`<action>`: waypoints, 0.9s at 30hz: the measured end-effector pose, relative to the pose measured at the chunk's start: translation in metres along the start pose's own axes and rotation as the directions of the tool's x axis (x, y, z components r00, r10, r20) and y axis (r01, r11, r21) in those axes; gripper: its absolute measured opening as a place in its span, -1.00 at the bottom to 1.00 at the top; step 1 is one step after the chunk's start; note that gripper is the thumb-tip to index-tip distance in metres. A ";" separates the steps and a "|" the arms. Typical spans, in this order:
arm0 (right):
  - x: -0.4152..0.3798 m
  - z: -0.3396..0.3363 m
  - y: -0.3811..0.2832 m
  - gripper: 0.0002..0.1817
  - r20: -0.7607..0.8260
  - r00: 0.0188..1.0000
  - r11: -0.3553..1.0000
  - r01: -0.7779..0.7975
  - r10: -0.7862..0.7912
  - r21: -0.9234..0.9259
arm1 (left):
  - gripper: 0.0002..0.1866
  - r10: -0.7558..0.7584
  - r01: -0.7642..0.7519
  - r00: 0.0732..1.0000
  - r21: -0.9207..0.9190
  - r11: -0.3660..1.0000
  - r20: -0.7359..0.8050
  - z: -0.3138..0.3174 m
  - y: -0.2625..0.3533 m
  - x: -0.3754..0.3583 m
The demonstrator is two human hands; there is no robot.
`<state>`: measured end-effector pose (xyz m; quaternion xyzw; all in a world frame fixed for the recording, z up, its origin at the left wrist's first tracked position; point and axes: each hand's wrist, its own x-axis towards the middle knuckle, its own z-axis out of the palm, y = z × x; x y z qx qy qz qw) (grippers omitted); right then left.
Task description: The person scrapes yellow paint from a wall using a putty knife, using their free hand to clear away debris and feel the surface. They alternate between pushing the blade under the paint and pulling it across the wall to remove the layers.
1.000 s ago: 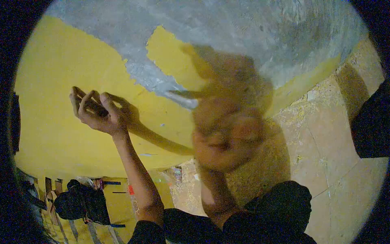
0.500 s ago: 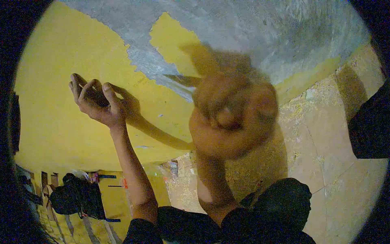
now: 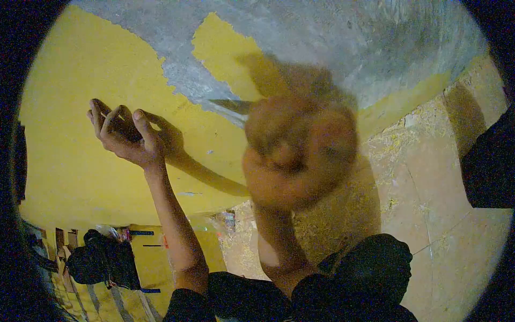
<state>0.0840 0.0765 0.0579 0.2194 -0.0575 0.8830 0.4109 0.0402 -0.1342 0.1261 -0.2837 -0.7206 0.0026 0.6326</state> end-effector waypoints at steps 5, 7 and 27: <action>0.001 0.001 -0.009 -0.61 0.050 0.998 0.998 0.036 -0.038 0.057 | -0.65 -0.043 0.043 0.999 -0.023 0.999 -0.030 0.003 0.003 -0.002; -0.001 0.003 -0.008 -0.62 0.027 0.999 0.995 0.042 -0.045 0.093 | -0.65 -0.008 0.008 1.000 -0.009 1.000 -0.014 0.000 0.002 0.000; 0.002 0.002 0.010 -0.58 -0.044 0.999 1.000 0.026 -0.025 0.004 | -0.63 0.028 -0.028 1.000 0.036 0.999 -0.003 0.000 0.002 0.002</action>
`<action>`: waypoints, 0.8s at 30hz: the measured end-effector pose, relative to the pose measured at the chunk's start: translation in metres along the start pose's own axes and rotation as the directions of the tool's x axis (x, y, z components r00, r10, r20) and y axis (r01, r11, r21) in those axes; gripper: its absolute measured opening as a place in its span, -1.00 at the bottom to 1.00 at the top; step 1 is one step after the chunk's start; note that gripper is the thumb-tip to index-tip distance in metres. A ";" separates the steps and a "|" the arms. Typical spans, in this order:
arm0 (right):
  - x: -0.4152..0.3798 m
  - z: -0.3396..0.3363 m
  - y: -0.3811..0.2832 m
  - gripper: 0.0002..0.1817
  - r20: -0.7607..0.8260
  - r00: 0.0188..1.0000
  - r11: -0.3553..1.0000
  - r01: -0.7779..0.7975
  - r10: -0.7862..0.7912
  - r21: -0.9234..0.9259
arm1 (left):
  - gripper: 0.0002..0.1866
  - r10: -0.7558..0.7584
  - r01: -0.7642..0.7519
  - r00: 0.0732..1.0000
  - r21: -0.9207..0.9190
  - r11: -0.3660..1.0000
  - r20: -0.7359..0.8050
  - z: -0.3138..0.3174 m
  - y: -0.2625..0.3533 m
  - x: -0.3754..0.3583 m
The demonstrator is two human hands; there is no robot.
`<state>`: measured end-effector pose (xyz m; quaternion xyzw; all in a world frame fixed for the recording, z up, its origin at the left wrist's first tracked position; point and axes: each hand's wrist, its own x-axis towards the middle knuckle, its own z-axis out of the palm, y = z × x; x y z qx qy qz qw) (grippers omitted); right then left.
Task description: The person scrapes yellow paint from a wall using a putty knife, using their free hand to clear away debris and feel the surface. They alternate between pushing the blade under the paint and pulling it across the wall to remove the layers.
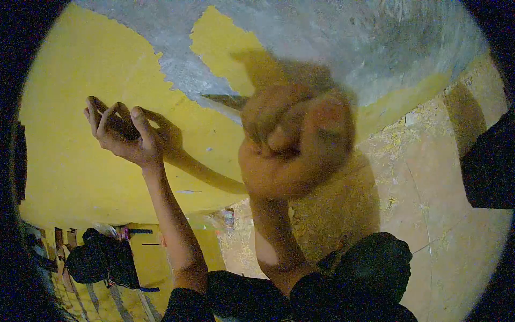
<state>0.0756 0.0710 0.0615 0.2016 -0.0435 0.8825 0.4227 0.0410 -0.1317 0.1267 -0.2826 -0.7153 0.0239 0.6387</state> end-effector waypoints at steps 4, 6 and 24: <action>-0.008 0.001 0.007 -0.57 -0.061 0.994 0.996 -0.087 0.088 0.013 | -0.64 0.018 -0.018 1.000 -0.038 0.999 -0.017 0.002 -0.005 -0.001; -0.004 0.002 0.004 -0.57 -0.029 0.998 0.998 -0.048 0.047 -0.031 | -0.64 0.039 -0.041 0.999 -0.073 0.996 -0.024 0.004 -0.004 -0.002; 0.006 -0.008 0.004 -0.59 -0.115 0.985 0.992 -0.130 0.129 0.004 | -0.60 0.055 -0.053 0.998 0.089 0.995 -0.021 0.000 -0.007 -0.004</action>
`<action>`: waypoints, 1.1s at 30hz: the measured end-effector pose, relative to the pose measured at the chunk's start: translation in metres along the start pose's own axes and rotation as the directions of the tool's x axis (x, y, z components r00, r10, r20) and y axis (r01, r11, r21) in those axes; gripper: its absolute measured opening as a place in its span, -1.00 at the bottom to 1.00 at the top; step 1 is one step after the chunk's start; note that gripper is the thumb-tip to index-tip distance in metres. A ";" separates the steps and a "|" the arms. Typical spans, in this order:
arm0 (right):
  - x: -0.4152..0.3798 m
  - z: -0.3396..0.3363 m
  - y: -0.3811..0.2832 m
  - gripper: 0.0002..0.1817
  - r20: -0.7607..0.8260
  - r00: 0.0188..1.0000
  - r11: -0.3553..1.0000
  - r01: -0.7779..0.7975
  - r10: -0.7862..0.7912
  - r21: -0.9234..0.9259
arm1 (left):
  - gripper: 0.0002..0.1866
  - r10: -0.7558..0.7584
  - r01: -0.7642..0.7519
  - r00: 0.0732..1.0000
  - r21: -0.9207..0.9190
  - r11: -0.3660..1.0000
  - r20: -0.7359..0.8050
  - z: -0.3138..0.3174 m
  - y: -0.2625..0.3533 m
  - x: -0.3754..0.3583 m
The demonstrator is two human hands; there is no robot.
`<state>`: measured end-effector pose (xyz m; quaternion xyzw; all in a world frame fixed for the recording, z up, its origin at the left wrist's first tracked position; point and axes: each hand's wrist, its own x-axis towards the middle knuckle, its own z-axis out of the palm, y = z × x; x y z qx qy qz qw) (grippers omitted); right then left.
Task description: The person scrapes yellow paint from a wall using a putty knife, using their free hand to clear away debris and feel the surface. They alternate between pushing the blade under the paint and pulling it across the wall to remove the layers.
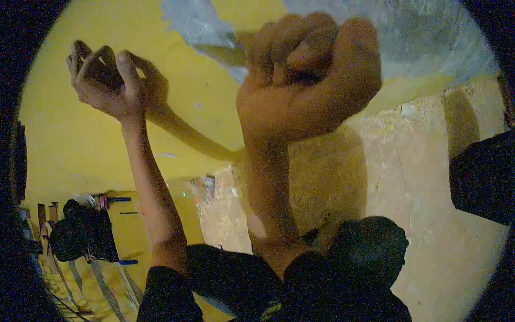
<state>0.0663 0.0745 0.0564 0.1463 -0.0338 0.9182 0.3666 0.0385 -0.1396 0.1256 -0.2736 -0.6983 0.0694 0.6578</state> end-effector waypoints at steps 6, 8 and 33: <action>0.059 -0.073 -0.059 -0.64 0.101 0.995 0.984 0.033 -0.016 -0.177 | -0.55 -0.067 0.073 0.997 -0.136 0.988 0.043 0.001 -0.042 -0.012; 0.051 -0.077 -0.068 -0.63 0.068 0.998 0.976 0.025 -0.011 -0.216 | -0.55 -0.092 0.081 0.955 0.050 0.995 0.281 -0.005 -0.048 -0.024; 0.002 -0.030 -0.063 -0.60 -0.068 0.996 0.998 0.059 -0.057 0.027 | -0.49 -0.085 0.085 0.996 -0.007 0.996 0.016 -0.026 -0.010 -0.016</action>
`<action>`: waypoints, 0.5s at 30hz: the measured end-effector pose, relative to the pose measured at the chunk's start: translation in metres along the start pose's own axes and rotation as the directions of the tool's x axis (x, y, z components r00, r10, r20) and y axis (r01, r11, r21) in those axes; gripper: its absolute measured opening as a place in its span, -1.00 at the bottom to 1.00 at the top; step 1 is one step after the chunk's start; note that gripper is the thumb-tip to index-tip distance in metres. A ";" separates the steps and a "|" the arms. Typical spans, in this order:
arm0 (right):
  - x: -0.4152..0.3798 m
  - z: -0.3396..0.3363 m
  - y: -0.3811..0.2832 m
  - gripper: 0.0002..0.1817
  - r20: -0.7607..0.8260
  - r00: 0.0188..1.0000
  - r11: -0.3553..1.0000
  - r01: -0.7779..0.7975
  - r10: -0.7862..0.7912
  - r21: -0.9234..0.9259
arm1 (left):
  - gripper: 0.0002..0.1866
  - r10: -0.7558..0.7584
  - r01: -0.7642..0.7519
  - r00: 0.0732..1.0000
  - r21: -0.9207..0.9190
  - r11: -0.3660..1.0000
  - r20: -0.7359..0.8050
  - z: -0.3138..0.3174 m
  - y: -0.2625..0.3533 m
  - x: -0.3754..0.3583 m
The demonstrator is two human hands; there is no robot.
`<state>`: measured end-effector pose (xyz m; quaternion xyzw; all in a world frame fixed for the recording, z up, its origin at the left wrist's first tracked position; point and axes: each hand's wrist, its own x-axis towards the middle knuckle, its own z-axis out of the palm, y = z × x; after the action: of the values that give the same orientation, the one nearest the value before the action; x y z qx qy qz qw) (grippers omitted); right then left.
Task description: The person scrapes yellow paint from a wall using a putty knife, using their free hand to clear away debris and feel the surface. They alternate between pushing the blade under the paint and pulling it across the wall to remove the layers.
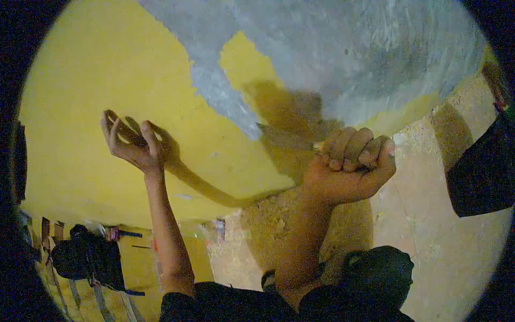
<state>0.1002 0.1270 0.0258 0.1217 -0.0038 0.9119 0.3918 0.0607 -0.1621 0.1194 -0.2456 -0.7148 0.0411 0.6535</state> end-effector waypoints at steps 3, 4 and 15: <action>0.014 0.034 -0.002 -0.59 0.173 0.980 0.992 0.082 -0.098 0.095 | -0.51 -0.072 0.072 0.997 0.045 0.996 -0.003 0.004 0.002 -0.001; 0.017 0.041 -0.008 -0.59 0.180 0.978 0.991 0.086 -0.103 0.099 | -0.52 -0.077 0.077 0.997 0.069 0.995 -0.004 0.005 0.002 -0.002; 0.031 0.098 0.027 -0.56 0.055 0.990 0.975 0.119 -0.131 0.185 | -0.48 -0.089 0.088 0.996 0.036 0.996 0.025 0.006 0.003 -0.005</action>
<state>0.0821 0.1203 0.1305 0.1872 0.0740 0.8774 0.4355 0.0556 -0.1597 0.1127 -0.2018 -0.7328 0.0281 0.6492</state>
